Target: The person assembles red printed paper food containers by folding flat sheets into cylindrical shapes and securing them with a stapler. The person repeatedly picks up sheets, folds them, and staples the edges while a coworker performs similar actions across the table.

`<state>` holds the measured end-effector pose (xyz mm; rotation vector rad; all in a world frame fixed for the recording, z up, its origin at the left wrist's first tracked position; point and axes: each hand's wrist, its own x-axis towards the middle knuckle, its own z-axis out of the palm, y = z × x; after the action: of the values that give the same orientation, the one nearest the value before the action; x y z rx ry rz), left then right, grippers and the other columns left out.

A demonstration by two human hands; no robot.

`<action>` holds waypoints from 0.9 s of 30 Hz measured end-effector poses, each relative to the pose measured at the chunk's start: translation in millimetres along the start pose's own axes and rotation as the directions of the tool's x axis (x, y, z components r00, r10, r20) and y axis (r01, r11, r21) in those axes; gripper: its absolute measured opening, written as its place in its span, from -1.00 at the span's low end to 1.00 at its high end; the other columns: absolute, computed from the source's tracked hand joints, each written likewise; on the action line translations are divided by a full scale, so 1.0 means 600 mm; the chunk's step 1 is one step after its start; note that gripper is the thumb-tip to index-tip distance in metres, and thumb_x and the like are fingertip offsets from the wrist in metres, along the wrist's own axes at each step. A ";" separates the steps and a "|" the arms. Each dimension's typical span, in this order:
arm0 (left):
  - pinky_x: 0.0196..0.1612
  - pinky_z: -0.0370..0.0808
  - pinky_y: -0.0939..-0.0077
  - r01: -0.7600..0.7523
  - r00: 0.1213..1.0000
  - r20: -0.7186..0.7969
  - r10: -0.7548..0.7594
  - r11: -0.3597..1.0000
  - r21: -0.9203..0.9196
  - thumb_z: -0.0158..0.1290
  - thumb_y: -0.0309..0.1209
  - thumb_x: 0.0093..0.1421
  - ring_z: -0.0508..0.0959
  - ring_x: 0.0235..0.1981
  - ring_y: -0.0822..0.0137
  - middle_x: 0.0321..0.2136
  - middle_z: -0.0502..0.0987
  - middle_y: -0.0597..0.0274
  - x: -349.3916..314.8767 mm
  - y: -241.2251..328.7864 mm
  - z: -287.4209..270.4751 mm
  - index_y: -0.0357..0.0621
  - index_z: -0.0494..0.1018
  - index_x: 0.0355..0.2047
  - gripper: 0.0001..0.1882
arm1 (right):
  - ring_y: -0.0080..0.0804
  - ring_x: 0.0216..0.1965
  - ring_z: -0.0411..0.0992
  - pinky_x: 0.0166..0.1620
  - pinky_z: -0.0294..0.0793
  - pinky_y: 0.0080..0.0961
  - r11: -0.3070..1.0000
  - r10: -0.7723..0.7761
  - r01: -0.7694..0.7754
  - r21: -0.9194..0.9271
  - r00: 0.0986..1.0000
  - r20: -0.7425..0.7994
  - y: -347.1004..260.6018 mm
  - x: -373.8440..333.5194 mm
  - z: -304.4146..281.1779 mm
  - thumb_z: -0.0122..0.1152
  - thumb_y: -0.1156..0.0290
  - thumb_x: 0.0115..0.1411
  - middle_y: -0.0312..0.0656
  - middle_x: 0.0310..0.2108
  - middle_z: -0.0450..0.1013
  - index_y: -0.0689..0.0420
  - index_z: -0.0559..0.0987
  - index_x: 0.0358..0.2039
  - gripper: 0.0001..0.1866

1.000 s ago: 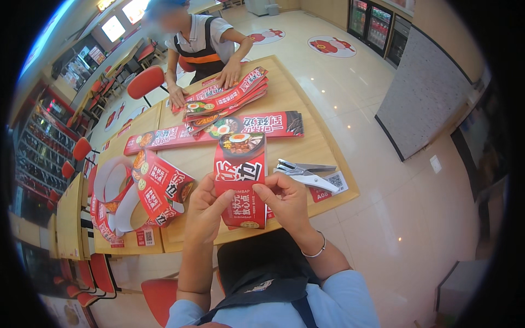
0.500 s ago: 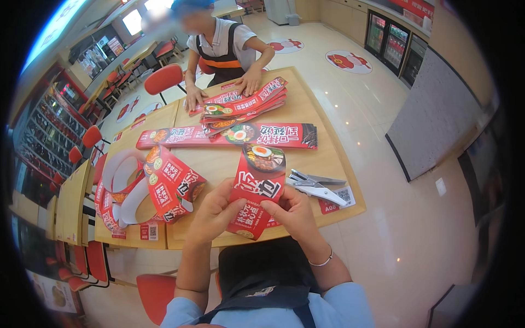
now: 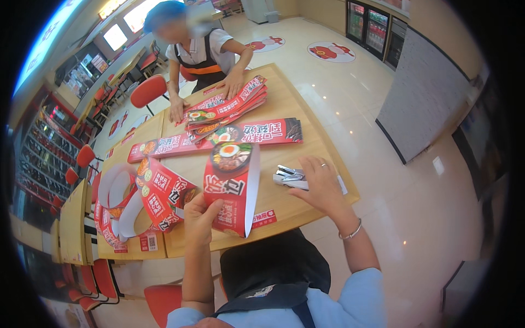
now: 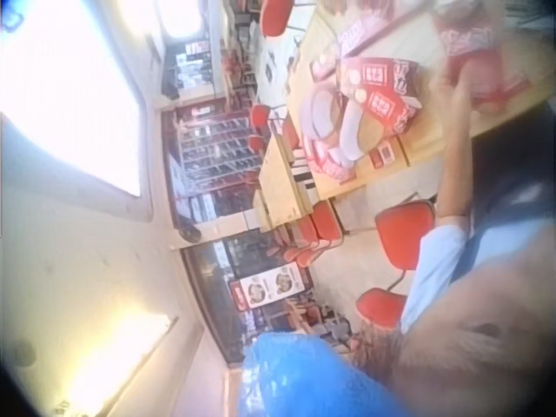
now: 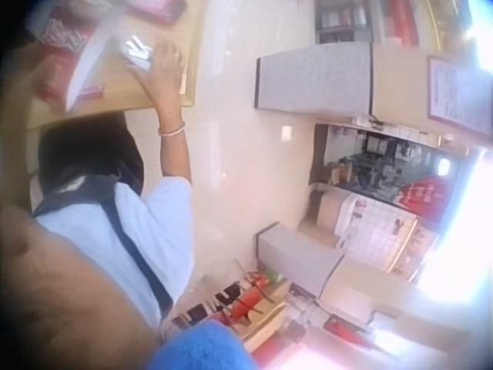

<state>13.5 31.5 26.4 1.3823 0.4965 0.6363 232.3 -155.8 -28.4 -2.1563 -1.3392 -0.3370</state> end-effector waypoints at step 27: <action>-0.32 0.47 0.70 -0.048 0.999 -0.008 0.049 0.996 0.081 0.13 -0.54 0.18 0.53 -0.41 0.60 -0.35 0.61 0.24 0.015 -0.010 0.030 -0.36 0.52 -0.21 -0.82 | -0.17 -0.11 0.42 0.01 0.34 -0.25 0.980 -0.143 0.134 0.144 0.988 0.055 -0.040 -0.032 -0.057 0.38 0.55 -0.28 -0.16 -0.18 0.47 0.16 0.44 -0.07 -0.37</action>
<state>32.8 23.6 23.5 1.4717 0.5020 0.6692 204.9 -182.4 -2.1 -1.9787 -1.5073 -0.2212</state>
